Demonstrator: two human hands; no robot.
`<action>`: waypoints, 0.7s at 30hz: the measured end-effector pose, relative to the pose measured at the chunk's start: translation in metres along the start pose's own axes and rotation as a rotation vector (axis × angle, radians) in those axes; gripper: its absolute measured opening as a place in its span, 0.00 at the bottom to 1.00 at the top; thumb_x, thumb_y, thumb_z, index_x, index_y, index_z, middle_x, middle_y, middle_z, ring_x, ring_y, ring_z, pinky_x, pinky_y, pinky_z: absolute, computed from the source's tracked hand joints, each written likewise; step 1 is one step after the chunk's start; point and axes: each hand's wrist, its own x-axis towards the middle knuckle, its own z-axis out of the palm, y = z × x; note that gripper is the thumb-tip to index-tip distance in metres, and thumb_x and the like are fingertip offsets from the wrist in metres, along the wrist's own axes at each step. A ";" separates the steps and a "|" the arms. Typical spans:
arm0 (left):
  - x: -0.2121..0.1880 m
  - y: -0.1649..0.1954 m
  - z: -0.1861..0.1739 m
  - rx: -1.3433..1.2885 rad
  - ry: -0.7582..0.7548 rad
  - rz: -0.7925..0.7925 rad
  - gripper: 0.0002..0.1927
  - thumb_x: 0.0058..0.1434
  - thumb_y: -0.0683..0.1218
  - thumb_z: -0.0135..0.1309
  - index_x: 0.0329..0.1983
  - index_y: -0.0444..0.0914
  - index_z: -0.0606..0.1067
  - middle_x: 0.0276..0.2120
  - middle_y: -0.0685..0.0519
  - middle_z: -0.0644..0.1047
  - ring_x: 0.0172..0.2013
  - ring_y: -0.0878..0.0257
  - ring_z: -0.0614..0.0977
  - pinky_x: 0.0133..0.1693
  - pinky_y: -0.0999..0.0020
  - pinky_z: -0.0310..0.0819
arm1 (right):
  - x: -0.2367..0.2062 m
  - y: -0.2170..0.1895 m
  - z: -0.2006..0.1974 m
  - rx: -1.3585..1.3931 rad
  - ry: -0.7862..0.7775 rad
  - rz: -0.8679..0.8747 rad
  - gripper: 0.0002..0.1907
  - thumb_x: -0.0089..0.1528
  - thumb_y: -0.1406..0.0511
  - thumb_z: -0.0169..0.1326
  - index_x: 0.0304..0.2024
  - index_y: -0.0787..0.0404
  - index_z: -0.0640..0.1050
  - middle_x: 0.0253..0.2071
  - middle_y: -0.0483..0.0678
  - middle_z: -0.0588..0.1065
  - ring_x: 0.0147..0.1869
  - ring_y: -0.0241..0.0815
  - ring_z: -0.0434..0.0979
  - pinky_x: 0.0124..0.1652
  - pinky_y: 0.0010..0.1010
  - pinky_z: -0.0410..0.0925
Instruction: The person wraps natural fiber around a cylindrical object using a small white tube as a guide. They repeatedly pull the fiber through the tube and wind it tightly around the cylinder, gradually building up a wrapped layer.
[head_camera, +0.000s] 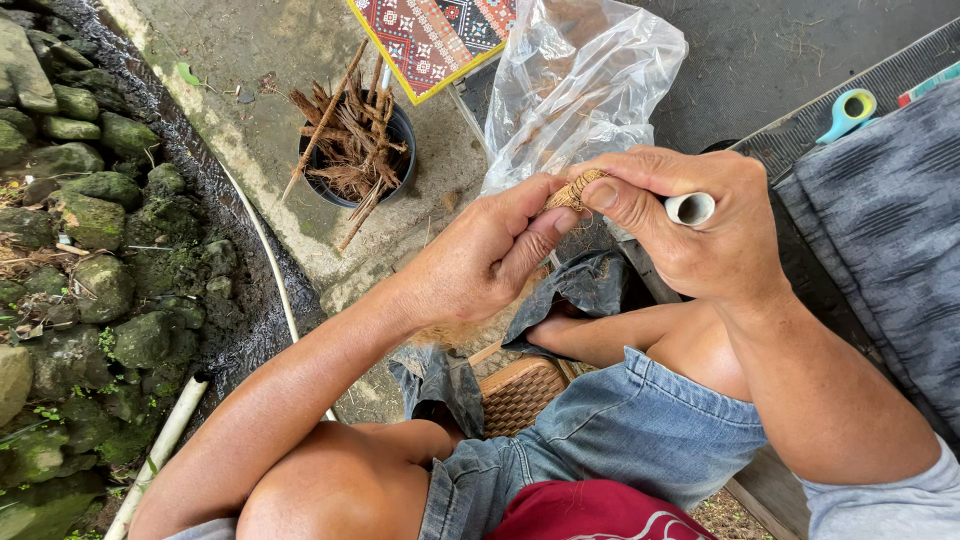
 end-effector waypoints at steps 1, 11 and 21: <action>0.000 0.000 0.000 0.021 -0.004 -0.031 0.15 0.79 0.48 0.44 0.61 0.35 0.70 0.34 0.47 0.75 0.35 0.59 0.76 0.41 0.66 0.73 | 0.000 0.000 0.000 -0.009 0.001 0.002 0.09 0.70 0.68 0.60 0.51 0.65 0.82 0.45 0.50 0.83 0.47 0.34 0.84 0.46 0.21 0.75; 0.003 0.002 0.004 -0.055 0.216 -0.011 0.18 0.71 0.44 0.53 0.60 0.36 0.65 0.42 0.53 0.77 0.30 0.72 0.77 0.33 0.73 0.74 | 0.000 0.004 -0.002 -0.026 0.056 0.053 0.12 0.70 0.65 0.60 0.52 0.66 0.82 0.45 0.50 0.83 0.46 0.31 0.81 0.44 0.19 0.73; -0.003 -0.011 0.011 -0.304 0.279 -0.198 0.08 0.72 0.40 0.56 0.51 0.37 0.73 0.30 0.60 0.72 0.26 0.78 0.68 0.27 0.79 0.62 | 0.001 0.000 0.002 0.154 0.082 0.120 0.16 0.72 0.63 0.58 0.57 0.68 0.81 0.33 0.47 0.78 0.32 0.28 0.72 0.31 0.20 0.65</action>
